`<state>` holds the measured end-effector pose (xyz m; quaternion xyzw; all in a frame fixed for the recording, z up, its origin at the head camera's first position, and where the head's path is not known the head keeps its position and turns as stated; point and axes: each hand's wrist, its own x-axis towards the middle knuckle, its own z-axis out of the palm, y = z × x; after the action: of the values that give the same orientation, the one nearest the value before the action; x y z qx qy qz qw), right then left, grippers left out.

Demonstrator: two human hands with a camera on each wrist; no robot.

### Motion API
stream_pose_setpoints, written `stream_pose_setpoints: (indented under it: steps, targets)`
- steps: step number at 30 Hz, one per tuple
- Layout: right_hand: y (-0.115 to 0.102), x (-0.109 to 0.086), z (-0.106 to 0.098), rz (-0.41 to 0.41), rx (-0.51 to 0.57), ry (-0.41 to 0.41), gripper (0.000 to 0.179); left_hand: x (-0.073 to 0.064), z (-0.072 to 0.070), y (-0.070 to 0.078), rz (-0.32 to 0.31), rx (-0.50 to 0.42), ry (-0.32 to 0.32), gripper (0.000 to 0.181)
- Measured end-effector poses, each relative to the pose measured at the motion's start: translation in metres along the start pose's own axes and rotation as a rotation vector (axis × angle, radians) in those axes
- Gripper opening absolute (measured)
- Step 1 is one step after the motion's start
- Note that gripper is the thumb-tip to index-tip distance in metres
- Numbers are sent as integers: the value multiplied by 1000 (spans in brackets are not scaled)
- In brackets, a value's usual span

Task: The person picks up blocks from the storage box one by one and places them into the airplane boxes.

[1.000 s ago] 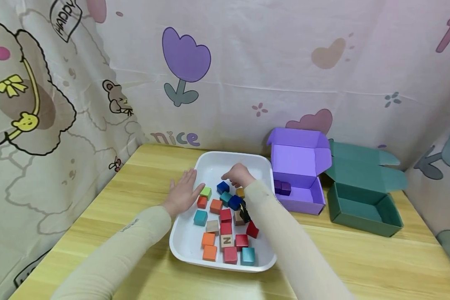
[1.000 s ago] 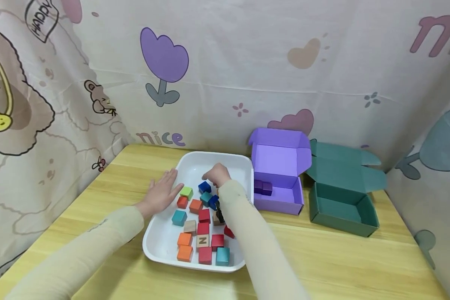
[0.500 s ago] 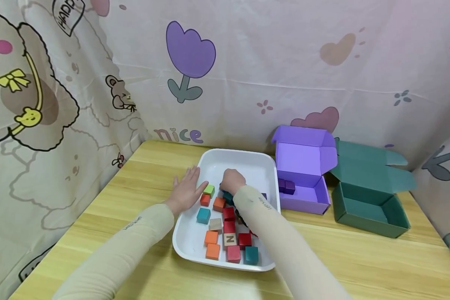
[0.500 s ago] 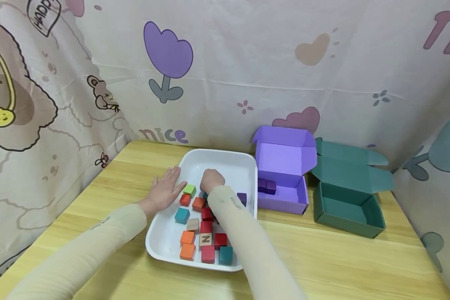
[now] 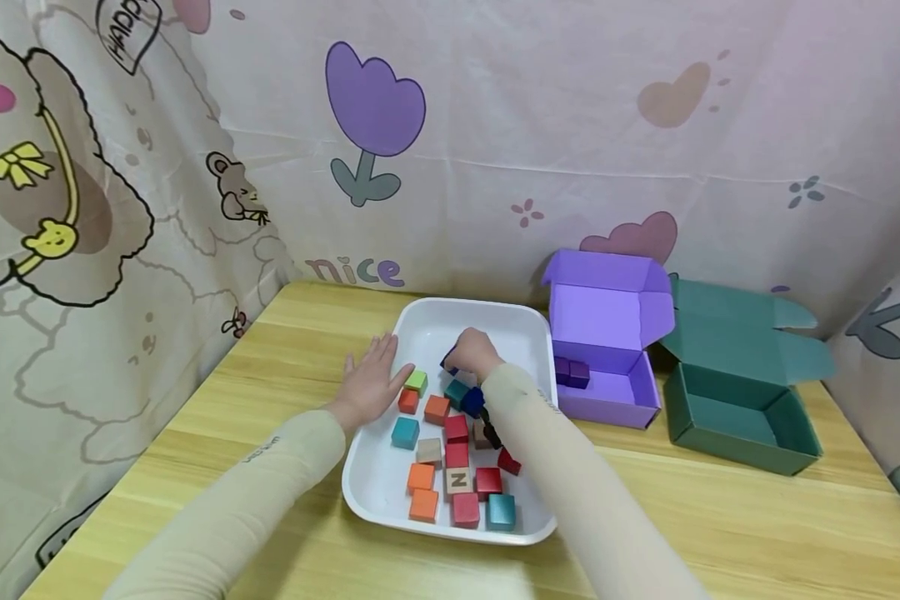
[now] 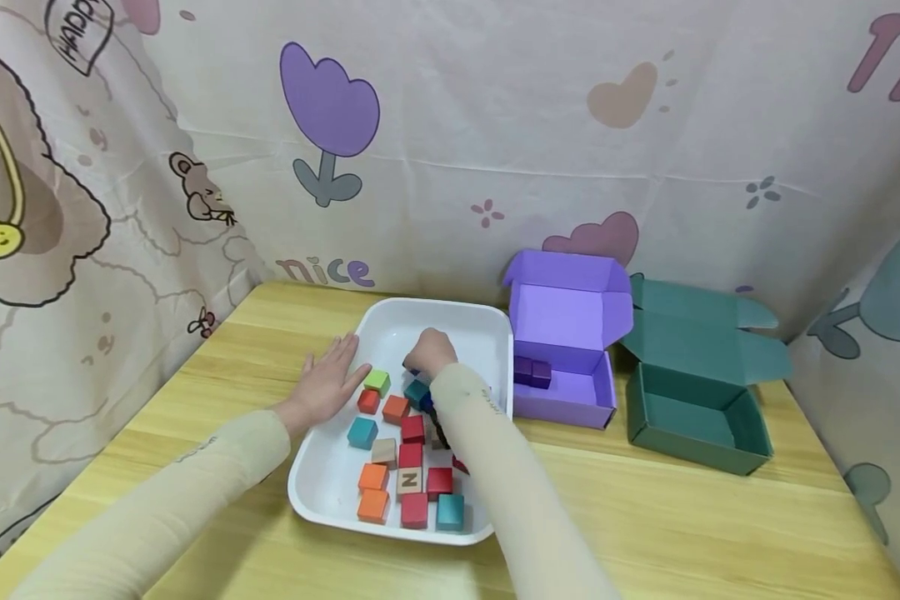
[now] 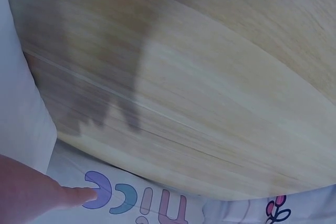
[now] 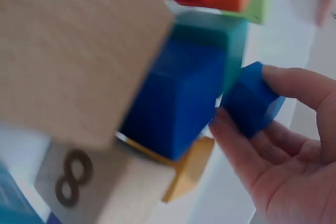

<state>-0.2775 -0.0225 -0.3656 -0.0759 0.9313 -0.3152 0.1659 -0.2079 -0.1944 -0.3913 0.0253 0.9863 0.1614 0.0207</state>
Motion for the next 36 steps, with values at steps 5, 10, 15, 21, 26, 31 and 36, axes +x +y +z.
stream_pose_setpoints:
  steps: [5, 10, 15, 21, 26, 31, 36]
  targets:
    - [7, 4, -16, -13, 113, -26, 37, 2, 1, 0, -4, -2, -1, 71]
    - [13, 4, -30, -60, 216, -54, 39, 3, 3, -1, -2, 4, 1, 72]
    - [18, -1, -42, -97, 244, -72, 39, 2, 2, 0, 1, 5, -4, 72]
    - [21, -9, -55, -125, 251, -84, 38, 1, 0, 1, 15, 9, 1, 72]
    - [23, -18, -65, -148, 264, -98, 39, 0, 0, 1, 18, 19, 6, 72]
    - [28, -26, -75, -155, 277, -116, 41, 0, -1, 1, 18, 18, -1, 72]
    - [38, -35, -86, -186, 255, -116, 42, 0, 0, 1, 19, 23, -2, 72]
